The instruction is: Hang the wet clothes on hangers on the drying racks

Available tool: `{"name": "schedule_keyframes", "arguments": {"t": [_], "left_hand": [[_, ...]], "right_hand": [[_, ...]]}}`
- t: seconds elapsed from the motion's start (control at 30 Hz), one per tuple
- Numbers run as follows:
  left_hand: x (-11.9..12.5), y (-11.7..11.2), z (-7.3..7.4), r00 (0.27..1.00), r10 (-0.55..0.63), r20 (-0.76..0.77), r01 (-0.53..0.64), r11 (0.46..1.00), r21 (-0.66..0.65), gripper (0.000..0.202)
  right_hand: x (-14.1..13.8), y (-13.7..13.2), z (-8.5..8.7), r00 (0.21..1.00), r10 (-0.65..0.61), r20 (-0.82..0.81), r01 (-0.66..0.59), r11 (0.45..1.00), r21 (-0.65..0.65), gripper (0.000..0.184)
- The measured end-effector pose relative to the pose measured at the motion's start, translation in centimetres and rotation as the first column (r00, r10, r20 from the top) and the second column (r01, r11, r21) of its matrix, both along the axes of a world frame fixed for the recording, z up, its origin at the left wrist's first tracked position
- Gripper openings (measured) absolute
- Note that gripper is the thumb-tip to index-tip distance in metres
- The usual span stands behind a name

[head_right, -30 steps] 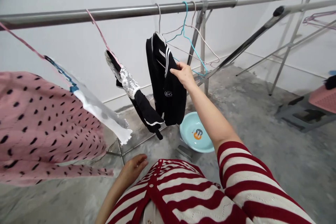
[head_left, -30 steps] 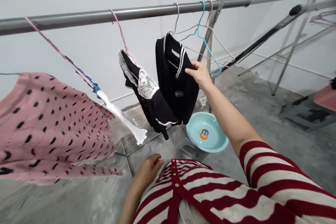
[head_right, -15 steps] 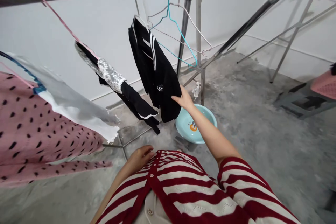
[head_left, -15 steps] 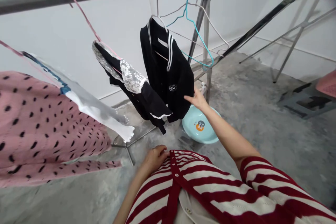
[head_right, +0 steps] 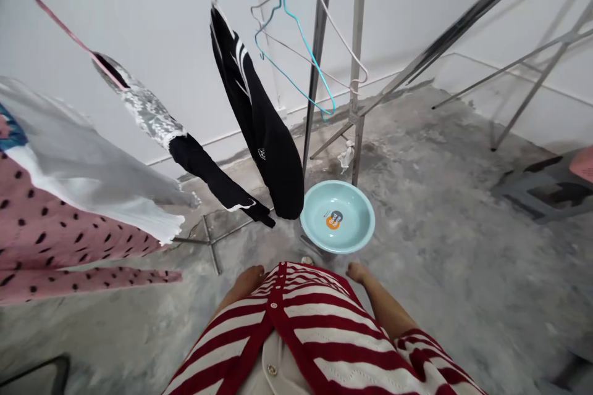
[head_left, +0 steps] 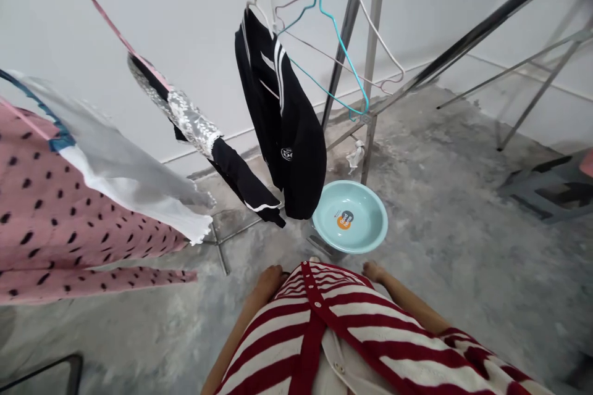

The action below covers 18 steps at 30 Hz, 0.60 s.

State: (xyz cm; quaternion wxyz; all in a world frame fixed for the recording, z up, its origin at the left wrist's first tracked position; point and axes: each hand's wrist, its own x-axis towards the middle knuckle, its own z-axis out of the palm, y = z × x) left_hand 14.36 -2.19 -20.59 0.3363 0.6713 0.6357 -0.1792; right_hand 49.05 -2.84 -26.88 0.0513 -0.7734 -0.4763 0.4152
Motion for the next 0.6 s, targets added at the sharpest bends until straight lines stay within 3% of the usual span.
{"name": "schedule_keyframes", "arguments": {"t": [0.1,0.2,0.3,0.4,0.5,0.6], "left_hand": [[-0.8,-1.2,-1.6,0.999,-0.016,-0.034,0.013,0.998,-0.066,0.026],[-1.3,-1.2,-2.6,0.997,-0.059,-0.046,0.055,0.996,-0.073,0.027],[-1.4,-0.7,-3.3,0.994,-0.108,-0.035,0.106,0.993,-0.047,0.032],[-1.7,-0.8,-3.8,0.991,-0.134,-0.011,0.133,0.991,-0.028,0.033],[-2.0,-2.4,-4.3,0.989,-0.146,0.02,0.147,0.988,-0.038,0.033],[-1.7,-5.0,-5.0,0.984,-0.175,0.029,0.177,0.979,-0.099,0.032]], "right_hand": [[2.9,-0.6,-2.0,0.995,-0.095,-0.017,0.088,0.969,-0.231,0.032],[3.9,-1.0,-3.3,0.976,-0.217,-0.032,0.197,0.931,-0.309,0.034],[2.3,-2.6,-3.9,0.958,-0.276,-0.072,0.242,0.921,-0.305,0.035],[-0.5,-5.8,-4.2,0.959,-0.257,-0.117,0.206,0.919,-0.335,0.034],[-2.6,-10.0,-4.4,0.962,-0.229,-0.152,0.154,0.907,-0.393,0.032],[-2.7,-13.8,-4.5,0.955,-0.255,-0.15,0.167,0.884,-0.436,0.033]]}}
